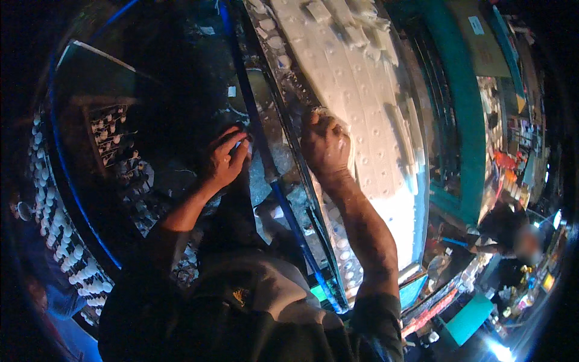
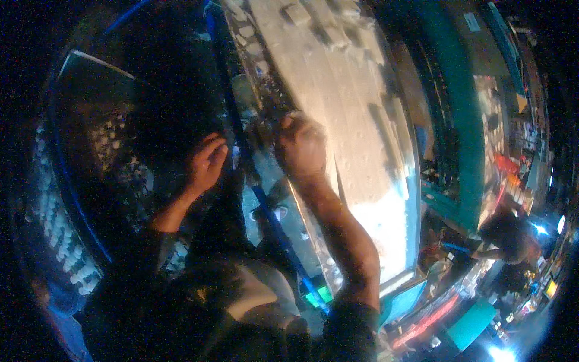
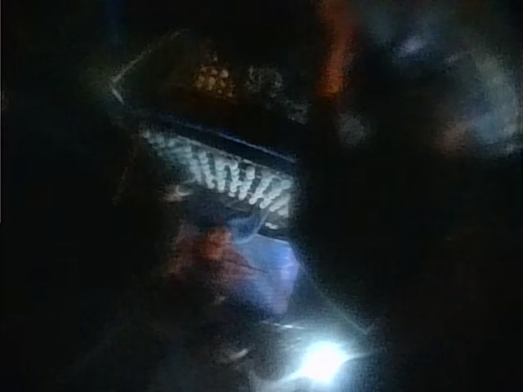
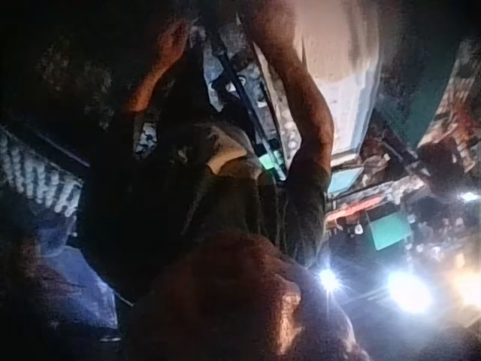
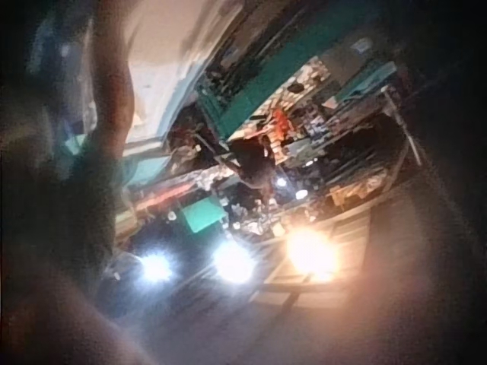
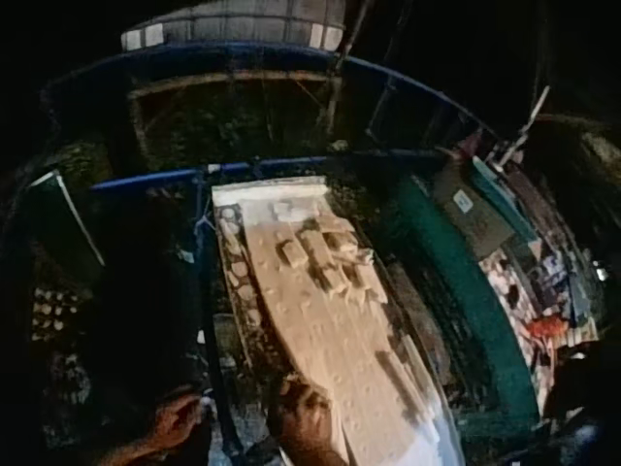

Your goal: The person uses a metal scraper to cut a large sheet of white dough on a perforated metal tray into smaller rectangular pieces. They repeatedly scrape the dough, gather the cut pieces, and move them to the side of the tray.

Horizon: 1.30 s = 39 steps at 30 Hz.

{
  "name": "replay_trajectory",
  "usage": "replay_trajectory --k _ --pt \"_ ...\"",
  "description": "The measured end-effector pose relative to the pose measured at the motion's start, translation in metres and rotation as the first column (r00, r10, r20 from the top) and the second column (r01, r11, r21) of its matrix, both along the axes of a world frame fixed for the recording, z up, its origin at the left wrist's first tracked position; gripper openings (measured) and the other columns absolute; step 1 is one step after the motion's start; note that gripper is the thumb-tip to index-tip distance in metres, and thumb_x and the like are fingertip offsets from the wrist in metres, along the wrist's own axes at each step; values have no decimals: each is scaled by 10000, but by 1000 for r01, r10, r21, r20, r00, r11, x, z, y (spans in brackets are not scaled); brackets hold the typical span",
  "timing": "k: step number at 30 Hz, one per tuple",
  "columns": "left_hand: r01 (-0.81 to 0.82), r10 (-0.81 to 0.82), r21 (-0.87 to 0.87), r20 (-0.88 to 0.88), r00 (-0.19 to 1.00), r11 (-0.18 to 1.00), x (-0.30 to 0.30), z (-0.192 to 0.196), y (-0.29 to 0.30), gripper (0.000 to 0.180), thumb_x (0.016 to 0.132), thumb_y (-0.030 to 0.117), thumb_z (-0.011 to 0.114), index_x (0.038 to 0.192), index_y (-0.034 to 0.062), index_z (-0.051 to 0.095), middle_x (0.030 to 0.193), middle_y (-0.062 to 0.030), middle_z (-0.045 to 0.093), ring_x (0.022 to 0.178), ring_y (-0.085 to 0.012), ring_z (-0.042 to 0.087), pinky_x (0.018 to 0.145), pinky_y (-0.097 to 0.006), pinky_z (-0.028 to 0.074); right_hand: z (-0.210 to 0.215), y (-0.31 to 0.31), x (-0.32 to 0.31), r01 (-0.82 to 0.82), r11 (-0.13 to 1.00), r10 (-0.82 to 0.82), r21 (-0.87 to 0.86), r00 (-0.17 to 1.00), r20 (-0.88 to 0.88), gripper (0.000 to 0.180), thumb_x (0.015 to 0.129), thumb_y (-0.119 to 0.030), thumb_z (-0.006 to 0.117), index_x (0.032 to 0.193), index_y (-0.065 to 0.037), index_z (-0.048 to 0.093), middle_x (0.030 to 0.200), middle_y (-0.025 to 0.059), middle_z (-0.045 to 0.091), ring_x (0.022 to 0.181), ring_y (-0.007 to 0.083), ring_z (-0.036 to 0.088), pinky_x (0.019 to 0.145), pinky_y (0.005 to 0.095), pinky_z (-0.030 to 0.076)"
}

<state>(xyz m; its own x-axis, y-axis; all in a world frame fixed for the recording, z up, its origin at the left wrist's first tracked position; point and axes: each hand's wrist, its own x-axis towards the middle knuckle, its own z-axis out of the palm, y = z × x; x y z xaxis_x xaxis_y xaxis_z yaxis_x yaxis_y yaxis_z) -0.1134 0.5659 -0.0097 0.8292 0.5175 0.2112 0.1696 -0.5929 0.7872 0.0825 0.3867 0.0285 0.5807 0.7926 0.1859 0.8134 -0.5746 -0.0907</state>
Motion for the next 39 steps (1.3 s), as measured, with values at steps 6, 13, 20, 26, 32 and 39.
replay_trajectory --k 6,13,20,26,32,39 --pt "96 -91 -63 81 993 993 3 19 2 188 904 80 727 1063 -19 716 1168 -213 713 1097 -368 697 929 -404 558 21 -37 -20 143 982 -156 -125 983 -93 425 858 -116 657 1266 -30 573 938 246 650 669 403 678 517 481 566" --pt "88 -87 -121 18 996 989 -22 16 -6 171 905 77 723 1049 -16 715 1159 -199 714 1093 -348 701 933 -389 556 -30 2 28 -87 996 87 -16 996 -9 623 973 -286 569 1560 -172 395 1347 283 522 1045 408 627 815 542 515" --pt "100 -101 -66 -13 995 993 -37 14 -7 217 886 100 755 1070 -6 712 1127 -184 720 1030 -345 718 871 -392 578 -23 93 58 -52 984 35 -172 994 -101 482 941 -263 591 1414 -180 543 1288 184 584 1097 387 598 840 514 493" --pt "126 -120 -221 39 992 967 -40 6 6 230 892 85 749 1097 -8 707 1166 -176 712 1060 -335 702 904 -393 561 -44 48 47 -34 997 42 -64 992 118 443 921 -246 621 1348 -137 580 1186 216 610 1009 405 637 793 532 521" --pt "53 -41 -214 62 997 975 -52 12 29 221 888 83 747 1076 -25 704 1140 -194 718 1050 -351 708 899 -393 562 11 23 31 56 995 -59 -87 998 -34 450 882 -182 665 1307 -61 577 939 221 666 723 403 664 585 538 522" --pt "151 -159 -217 -22 987 964 -49 29 29 250 881 101 758 1092 -23 707 1140 -196 723 1051 -344 713 894 -388 569 -80 96 93 -192 968 111 165 908 403 431 922 -224 629 1337 -112 596 1237 236 587 1057 401 611 893 528 502"
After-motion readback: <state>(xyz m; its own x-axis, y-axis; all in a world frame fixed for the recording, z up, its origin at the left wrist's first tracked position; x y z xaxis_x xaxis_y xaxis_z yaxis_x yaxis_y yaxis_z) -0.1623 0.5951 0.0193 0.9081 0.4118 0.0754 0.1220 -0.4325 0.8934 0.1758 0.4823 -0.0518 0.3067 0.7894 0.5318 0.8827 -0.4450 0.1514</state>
